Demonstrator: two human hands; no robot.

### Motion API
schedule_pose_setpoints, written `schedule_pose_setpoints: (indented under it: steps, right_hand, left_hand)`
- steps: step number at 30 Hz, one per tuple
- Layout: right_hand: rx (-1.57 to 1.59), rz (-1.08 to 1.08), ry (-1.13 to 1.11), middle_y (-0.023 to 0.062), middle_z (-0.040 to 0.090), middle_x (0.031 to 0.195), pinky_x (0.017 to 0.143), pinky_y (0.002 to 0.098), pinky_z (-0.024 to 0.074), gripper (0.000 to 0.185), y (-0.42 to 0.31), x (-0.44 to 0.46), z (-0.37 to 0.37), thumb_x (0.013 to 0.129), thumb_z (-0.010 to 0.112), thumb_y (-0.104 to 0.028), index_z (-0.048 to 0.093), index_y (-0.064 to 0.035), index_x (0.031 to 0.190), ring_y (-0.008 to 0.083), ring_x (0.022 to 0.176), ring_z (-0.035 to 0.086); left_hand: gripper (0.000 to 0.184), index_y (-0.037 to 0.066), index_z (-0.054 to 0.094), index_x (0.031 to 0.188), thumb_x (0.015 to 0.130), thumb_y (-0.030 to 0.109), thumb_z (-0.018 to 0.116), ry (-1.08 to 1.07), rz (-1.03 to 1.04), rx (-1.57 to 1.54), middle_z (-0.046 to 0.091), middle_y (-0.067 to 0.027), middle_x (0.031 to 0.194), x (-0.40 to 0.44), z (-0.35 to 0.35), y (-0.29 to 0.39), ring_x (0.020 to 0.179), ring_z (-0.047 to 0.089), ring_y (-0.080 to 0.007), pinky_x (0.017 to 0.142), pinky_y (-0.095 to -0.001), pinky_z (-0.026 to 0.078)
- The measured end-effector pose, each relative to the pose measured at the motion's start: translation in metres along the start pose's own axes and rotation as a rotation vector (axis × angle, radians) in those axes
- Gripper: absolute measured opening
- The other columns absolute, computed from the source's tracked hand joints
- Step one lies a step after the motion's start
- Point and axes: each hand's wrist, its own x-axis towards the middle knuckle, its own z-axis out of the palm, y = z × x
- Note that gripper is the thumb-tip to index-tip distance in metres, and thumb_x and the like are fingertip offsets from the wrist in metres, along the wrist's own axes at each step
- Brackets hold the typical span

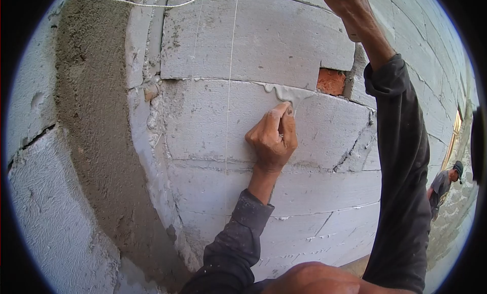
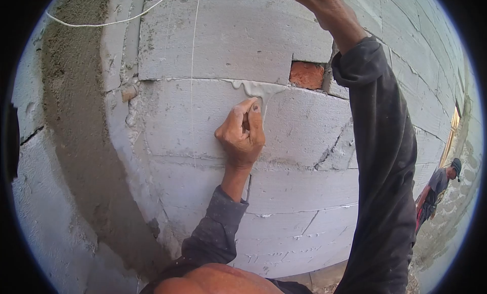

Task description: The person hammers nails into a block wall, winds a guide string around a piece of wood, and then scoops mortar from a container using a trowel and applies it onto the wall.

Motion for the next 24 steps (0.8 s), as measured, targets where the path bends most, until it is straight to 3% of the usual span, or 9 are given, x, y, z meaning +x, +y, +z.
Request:
schedule_pose_setpoints:
  steps: [2, 4, 6, 8, 12, 15, 17, 21, 24]
  right_hand:
    - [0.022, -0.026, -0.004, 0.0277, 0.071, 0.119, 0.092, 0.0484, 0.0501, 0.045, -0.006, 0.001, -0.005, 0.103, 0.059, -0.026, 0.059, -0.0002, 0.139, 0.0417, 0.113, 0.066]
    - [0.008, 0.209, -0.407, 0.0289, 0.069, 0.123, 0.095, 0.0467, 0.0497, 0.045, -0.044, 0.009, -0.038, 0.102, 0.059, -0.026, 0.059, 0.0026, 0.137, 0.0419, 0.116, 0.065]
    - [0.009, 0.409, -0.532, 0.027, 0.07, 0.12, 0.093, 0.0454, 0.05, 0.044, -0.06, 0.017, -0.047, 0.102, 0.059, -0.024, 0.06, 0.0024, 0.137, 0.0409, 0.112, 0.065]
    - [0.046, 0.096, -0.016, 0.0262, 0.07, 0.116, 0.091, 0.0465, 0.0495, 0.043, -0.017, 0.013, -0.013, 0.102, 0.059, -0.024, 0.061, 0.0007, 0.137, 0.0404, 0.108, 0.065]
    - [-0.101, 0.015, 0.113, 0.028, 0.07, 0.117, 0.094, 0.0479, 0.0488, 0.044, -0.029, 0.007, -0.01, 0.102, 0.058, -0.024, 0.059, 0.0013, 0.138, 0.0423, 0.111, 0.065]
    - [-0.024, 0.234, -0.553, 0.0312, 0.066, 0.131, 0.104, 0.0475, 0.047, 0.051, -0.048, 0.018, -0.038, 0.102, 0.059, -0.025, 0.055, 0.0044, 0.142, 0.0453, 0.124, 0.062]
    - [-0.123, 0.114, -0.08, 0.0307, 0.067, 0.129, 0.102, 0.0469, 0.0488, 0.054, -0.015, 0.008, -0.006, 0.102, 0.06, -0.026, 0.053, 0.0044, 0.146, 0.045, 0.123, 0.063]
    - [0.075, 0.185, -0.144, 0.0307, 0.067, 0.128, 0.101, 0.0463, 0.0508, 0.056, -0.051, -0.002, -0.022, 0.101, 0.061, -0.027, 0.053, 0.0049, 0.147, 0.046, 0.121, 0.065]
    - [-0.193, -0.027, 0.002, 0.0315, 0.068, 0.125, 0.096, 0.0491, 0.0519, 0.052, -0.016, -0.013, 0.007, 0.101, 0.061, -0.026, 0.056, 0.0038, 0.144, 0.0476, 0.116, 0.066]
  left_hand:
    - [0.008, 0.001, 0.073, 0.103, 0.097, 0.003, 0.069, 0.023, 0.016, -0.004, 0.073, -0.0087, 0.078, 0.0, 0.001, 0.001, 0.055, 0.06, -0.0072, 0.048, -0.0257, 0.046]
    - [0.008, 0.001, 0.072, 0.103, 0.096, 0.003, 0.069, 0.012, 0.004, -0.003, 0.073, -0.0089, 0.078, 0.0, -0.001, 0.003, 0.055, 0.061, -0.0076, 0.048, -0.0259, 0.046]
    - [0.008, 0.001, 0.072, 0.103, 0.096, 0.002, 0.069, 0.006, 0.001, -0.001, 0.073, -0.0092, 0.078, 0.001, -0.001, 0.002, 0.055, 0.061, -0.008, 0.048, -0.0261, 0.046]
    - [0.008, 0.001, 0.072, 0.103, 0.096, 0.002, 0.069, 0.027, 0.014, -0.007, 0.073, -0.0097, 0.078, 0.0, 0.0, 0.001, 0.055, 0.062, -0.0091, 0.048, -0.0266, 0.047]
    - [0.009, 0.001, 0.072, 0.103, 0.095, 0.001, 0.07, 0.018, -0.003, -0.004, 0.073, -0.0103, 0.078, 0.001, -0.001, 0.003, 0.054, 0.062, -0.0102, 0.048, -0.0271, 0.047]
    - [0.008, 0.0, 0.072, 0.103, 0.095, 0.001, 0.07, 0.026, 0.0, -0.014, 0.073, -0.0106, 0.079, 0.001, -0.001, 0.002, 0.054, 0.063, -0.0106, 0.048, -0.0271, 0.047]
    - [0.008, 0.0, 0.072, 0.103, 0.095, 0.002, 0.07, 0.013, -0.01, -0.006, 0.074, -0.0112, 0.079, 0.001, -0.003, 0.003, 0.055, 0.063, -0.011, 0.049, -0.0273, 0.049]
    - [0.008, 0.0, 0.072, 0.103, 0.095, 0.002, 0.07, 0.033, -0.006, -0.025, 0.074, -0.0113, 0.08, 0.001, -0.002, 0.002, 0.055, 0.064, -0.0112, 0.049, -0.0274, 0.049]
    - [0.008, 0.0, 0.072, 0.103, 0.095, 0.002, 0.07, 0.029, -0.024, -0.029, 0.073, -0.0118, 0.079, 0.001, -0.003, 0.003, 0.056, 0.065, -0.0115, 0.049, -0.0274, 0.05]
